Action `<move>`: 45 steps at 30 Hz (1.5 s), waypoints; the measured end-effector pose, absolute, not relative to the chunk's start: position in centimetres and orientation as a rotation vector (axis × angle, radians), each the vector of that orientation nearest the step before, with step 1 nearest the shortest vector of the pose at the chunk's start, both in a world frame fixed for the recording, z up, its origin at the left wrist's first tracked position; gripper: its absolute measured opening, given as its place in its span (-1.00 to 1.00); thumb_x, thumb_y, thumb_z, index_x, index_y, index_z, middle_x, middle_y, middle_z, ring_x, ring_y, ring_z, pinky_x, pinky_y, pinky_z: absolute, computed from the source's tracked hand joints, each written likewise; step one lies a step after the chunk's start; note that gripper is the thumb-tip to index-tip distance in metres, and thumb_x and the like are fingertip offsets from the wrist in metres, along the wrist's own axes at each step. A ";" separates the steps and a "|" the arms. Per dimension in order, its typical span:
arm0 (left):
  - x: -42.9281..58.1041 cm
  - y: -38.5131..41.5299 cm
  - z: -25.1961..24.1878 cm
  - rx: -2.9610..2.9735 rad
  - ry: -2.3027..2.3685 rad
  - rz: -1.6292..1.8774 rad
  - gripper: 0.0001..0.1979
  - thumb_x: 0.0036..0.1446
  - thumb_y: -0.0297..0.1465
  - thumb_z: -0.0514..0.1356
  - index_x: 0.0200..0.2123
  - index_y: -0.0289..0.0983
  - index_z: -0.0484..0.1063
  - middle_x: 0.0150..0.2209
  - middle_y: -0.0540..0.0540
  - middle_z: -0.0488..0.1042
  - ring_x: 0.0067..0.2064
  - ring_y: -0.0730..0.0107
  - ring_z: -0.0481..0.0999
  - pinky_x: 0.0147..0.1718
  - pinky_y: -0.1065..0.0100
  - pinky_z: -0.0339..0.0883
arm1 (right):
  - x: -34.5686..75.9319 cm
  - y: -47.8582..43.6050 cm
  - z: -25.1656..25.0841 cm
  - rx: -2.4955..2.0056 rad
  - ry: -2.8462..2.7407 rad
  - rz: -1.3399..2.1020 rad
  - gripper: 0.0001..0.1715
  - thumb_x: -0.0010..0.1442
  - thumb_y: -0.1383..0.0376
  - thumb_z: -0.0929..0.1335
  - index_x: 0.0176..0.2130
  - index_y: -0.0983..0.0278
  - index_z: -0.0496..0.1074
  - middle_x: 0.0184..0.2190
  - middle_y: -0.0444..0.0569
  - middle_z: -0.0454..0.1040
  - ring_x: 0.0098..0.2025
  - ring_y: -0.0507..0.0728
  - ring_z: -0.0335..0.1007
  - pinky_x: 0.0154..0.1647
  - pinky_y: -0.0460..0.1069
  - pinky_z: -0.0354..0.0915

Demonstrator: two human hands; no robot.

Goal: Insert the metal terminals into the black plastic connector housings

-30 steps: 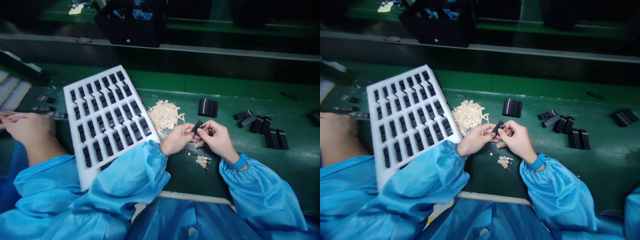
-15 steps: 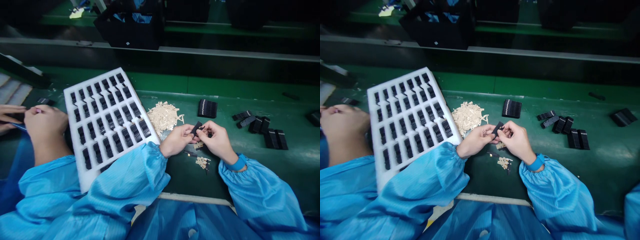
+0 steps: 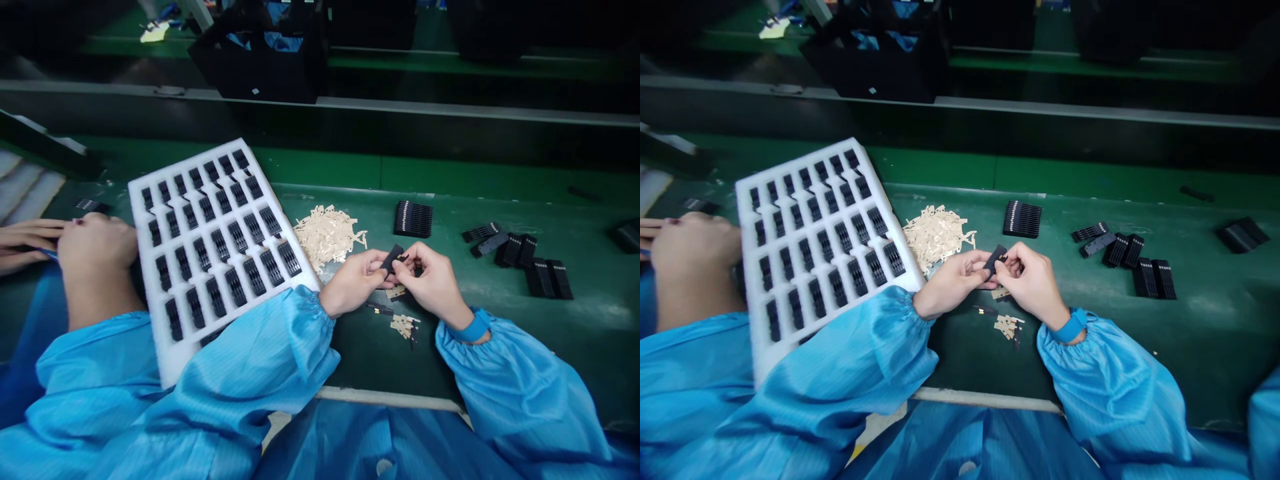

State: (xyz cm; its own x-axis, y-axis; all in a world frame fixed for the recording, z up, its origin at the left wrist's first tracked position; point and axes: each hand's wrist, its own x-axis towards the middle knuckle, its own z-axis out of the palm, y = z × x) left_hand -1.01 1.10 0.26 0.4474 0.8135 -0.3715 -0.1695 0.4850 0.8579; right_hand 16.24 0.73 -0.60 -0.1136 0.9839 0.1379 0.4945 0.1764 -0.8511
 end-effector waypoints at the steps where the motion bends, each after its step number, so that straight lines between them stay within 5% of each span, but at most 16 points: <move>1: -1.0 1.1 0.2 0.852 0.904 0.712 -0.75 0.22 -0.66 0.12 -0.08 -0.39 0.47 -0.21 -0.14 0.64 -0.26 0.48 0.66 -0.11 0.40 0.53 | 16.2 0.7 -0.6 -1.412 -1.723 0.828 -0.82 0.16 0.30 0.41 -0.41 0.23 0.33 -0.57 -0.18 0.40 -0.54 0.01 0.31 -0.51 -0.08 0.24; 7: -1.0 1.0 0.0 0.850 0.892 0.731 -0.77 0.18 -0.59 0.23 -0.07 -0.37 0.49 -0.21 -0.16 0.63 -0.24 0.40 0.67 -0.05 0.25 0.56 | 16.2 0.5 -0.4 -1.407 -1.759 0.745 -0.83 0.16 0.33 0.41 -0.42 0.23 0.33 -0.57 -0.20 0.39 -0.55 0.00 0.30 -0.52 -0.10 0.23; 26: -0.4 0.5 -0.2 0.896 0.893 0.777 -0.73 0.25 -0.62 0.10 -0.02 -0.38 0.46 -0.18 -0.15 0.63 -0.18 0.44 0.65 -0.11 0.39 0.54 | 15.9 0.3 0.2 -1.424 -1.777 0.648 -0.80 0.13 0.37 0.39 -0.44 0.21 0.29 -0.60 -0.23 0.33 -0.58 -0.01 0.24 -0.55 -0.10 0.19; 35: -0.3 0.3 0.0 0.965 0.904 0.829 -0.70 0.26 -0.60 0.09 0.03 -0.37 0.43 -0.07 -0.20 0.61 -0.08 0.37 0.63 -0.03 0.31 0.53 | 16.3 0.0 -0.6 -1.418 -1.975 0.285 -0.95 0.24 0.30 0.36 -0.25 0.23 0.37 -0.43 -0.12 0.37 -0.41 0.07 0.36 -0.38 -0.03 0.29; 40: -0.5 0.5 0.2 0.899 0.948 0.816 -0.73 0.24 -0.59 0.15 0.00 -0.38 0.42 -0.09 -0.23 0.63 -0.17 0.39 0.66 -0.07 0.31 0.54 | 16.6 0.0 -0.3 -1.488 -1.805 0.251 -0.59 0.23 0.22 0.39 0.05 0.24 0.33 -0.36 -0.11 0.37 -0.47 0.06 0.30 -0.43 0.00 0.30; 45: -0.7 0.7 0.3 0.814 0.913 0.818 -0.74 0.20 -0.52 0.25 -0.03 -0.38 0.42 -0.10 -0.26 0.63 -0.18 0.36 0.67 -0.08 0.28 0.54 | 16.6 0.2 0.3 -1.448 -1.575 0.426 -0.90 0.28 0.28 0.35 -0.17 0.22 0.41 -0.44 -0.11 0.42 -0.46 0.06 0.34 -0.50 -0.04 0.27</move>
State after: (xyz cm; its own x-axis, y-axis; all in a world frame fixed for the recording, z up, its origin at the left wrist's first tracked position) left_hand -0.71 0.68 0.34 0.3750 0.8622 -0.3406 -0.2438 0.4462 0.8611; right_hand 16.58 0.21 0.28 0.1199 0.9139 0.3880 0.5941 0.2470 -0.7655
